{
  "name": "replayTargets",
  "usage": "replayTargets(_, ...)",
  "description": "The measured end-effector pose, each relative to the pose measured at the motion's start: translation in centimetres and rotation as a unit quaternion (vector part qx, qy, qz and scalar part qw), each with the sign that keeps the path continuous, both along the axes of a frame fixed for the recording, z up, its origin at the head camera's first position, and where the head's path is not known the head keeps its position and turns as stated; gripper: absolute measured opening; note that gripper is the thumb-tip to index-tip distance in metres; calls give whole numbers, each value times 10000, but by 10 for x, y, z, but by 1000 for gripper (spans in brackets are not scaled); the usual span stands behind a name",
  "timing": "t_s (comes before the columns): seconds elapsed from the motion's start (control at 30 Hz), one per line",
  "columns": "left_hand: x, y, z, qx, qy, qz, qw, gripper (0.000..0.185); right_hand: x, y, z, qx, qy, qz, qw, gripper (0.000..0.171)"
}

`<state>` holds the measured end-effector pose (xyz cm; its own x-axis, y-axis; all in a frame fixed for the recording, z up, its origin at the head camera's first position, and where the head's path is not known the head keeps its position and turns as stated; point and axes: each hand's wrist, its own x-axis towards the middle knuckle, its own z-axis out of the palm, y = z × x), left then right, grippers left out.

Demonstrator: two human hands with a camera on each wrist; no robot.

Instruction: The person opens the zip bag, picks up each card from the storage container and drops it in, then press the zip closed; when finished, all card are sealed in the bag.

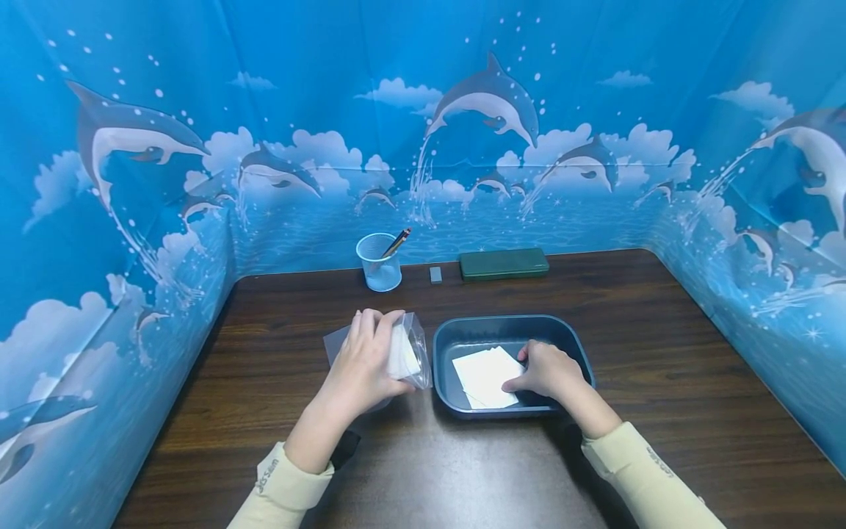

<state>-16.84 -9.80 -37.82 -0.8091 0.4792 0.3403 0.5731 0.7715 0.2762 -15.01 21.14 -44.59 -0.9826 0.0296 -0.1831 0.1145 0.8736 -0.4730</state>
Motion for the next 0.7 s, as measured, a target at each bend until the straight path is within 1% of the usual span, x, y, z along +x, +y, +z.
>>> replayTargets(0.13,0,0,0,-5,-21,20,10000,113,-1,2,2,-138,-216,-39,9997,61)
replayTargets(0.23,0,0,0,-10,-43,34,10000,112,-2,5,2,-386,-335,-55,9987,58)
replayTargets(0.47,-1,0,0,-17,35,10,10000,112,-2,11,1,-945,-120,-23,9954,42)
replayTargets(0.6,-2,0,2,6,77,13,10000,112,-1,13,4,-1113,-106,-57,9937,35)
replayTargets(0.7,-2,0,2,16,57,7,10000,112,1,14,7,-1093,-22,-101,9940,32)
